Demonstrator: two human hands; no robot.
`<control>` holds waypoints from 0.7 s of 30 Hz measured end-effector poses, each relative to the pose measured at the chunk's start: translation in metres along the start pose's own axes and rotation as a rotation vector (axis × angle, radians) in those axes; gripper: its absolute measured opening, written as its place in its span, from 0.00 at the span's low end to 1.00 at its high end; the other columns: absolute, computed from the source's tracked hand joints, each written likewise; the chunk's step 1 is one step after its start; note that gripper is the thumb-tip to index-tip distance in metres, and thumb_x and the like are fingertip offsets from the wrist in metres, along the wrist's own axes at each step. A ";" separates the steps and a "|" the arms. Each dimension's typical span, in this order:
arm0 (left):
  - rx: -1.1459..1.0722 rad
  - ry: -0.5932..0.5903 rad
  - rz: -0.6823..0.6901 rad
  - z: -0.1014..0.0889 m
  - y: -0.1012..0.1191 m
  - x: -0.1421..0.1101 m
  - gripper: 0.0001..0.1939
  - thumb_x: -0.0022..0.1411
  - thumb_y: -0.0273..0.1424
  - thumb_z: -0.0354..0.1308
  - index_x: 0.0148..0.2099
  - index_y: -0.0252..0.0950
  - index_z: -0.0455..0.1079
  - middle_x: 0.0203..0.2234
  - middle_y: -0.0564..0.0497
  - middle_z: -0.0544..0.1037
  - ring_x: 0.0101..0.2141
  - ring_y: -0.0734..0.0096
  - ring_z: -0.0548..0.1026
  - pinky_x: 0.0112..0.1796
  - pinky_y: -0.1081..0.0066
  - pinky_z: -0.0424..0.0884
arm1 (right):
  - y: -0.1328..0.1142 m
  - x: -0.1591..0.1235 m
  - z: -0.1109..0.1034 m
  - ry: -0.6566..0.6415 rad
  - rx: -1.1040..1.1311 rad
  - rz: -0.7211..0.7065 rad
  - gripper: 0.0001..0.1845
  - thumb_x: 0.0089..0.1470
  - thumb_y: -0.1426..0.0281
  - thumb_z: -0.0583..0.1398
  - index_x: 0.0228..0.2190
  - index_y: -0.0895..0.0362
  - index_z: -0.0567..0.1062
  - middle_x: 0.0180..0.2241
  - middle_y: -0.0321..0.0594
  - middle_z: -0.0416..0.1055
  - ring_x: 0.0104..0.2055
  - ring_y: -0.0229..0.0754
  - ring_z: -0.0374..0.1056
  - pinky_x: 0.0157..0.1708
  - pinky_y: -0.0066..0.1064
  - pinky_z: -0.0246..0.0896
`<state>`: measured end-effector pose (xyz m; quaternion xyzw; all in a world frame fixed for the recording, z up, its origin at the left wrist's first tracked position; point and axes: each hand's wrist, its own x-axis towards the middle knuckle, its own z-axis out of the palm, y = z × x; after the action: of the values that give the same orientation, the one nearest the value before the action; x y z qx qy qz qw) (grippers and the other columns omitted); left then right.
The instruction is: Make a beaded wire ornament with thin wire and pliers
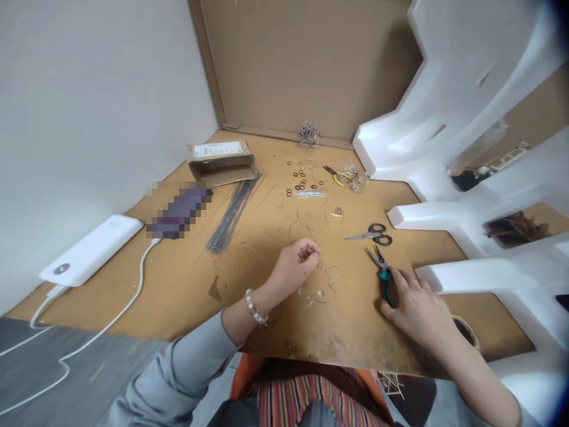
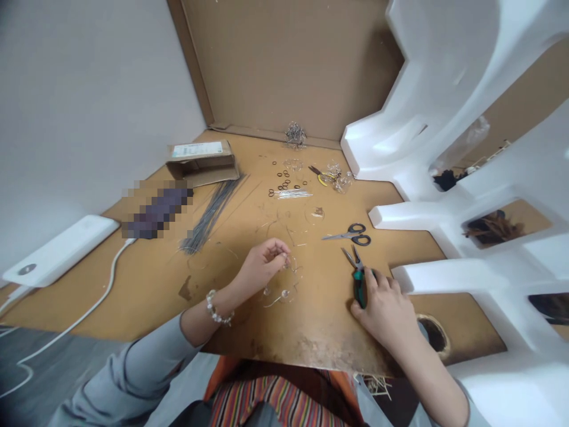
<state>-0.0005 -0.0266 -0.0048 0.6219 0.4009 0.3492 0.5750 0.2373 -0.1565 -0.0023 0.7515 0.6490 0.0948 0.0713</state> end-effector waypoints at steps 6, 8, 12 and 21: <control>0.233 0.055 0.170 0.000 0.006 -0.009 0.05 0.54 0.26 0.52 0.33 0.37 0.68 0.26 0.53 0.74 0.30 0.73 0.71 0.30 0.75 0.65 | 0.003 0.005 0.004 0.040 -0.040 -0.003 0.25 0.48 0.70 0.54 0.49 0.64 0.66 0.38 0.53 0.72 0.40 0.54 0.65 0.33 0.39 0.61; 0.245 0.061 0.188 0.000 0.008 -0.011 0.05 0.54 0.25 0.52 0.33 0.38 0.68 0.27 0.53 0.74 0.32 0.72 0.71 0.30 0.75 0.65 | 0.007 0.007 0.006 0.071 0.004 0.013 0.22 0.47 0.70 0.54 0.46 0.63 0.68 0.36 0.52 0.72 0.40 0.53 0.65 0.35 0.40 0.61; 0.261 0.053 0.222 -0.001 0.011 -0.012 0.05 0.55 0.25 0.52 0.33 0.38 0.68 0.27 0.52 0.75 0.32 0.71 0.71 0.31 0.74 0.65 | 0.011 0.007 -0.006 -0.010 0.295 -0.048 0.23 0.45 0.69 0.54 0.46 0.59 0.68 0.38 0.47 0.71 0.39 0.49 0.67 0.39 0.38 0.62; 0.576 -0.017 0.481 -0.001 0.008 -0.010 0.08 0.53 0.22 0.49 0.32 0.38 0.66 0.20 0.56 0.70 0.23 0.74 0.65 0.42 0.68 0.61 | 0.013 0.001 -0.079 0.019 0.216 -0.267 0.23 0.43 0.68 0.57 0.45 0.53 0.68 0.37 0.43 0.71 0.35 0.47 0.68 0.29 0.36 0.60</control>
<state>-0.0045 -0.0356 0.0039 0.8374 0.3203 0.3421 0.2815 0.2310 -0.1590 0.0775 0.6608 0.7502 0.0213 -0.0038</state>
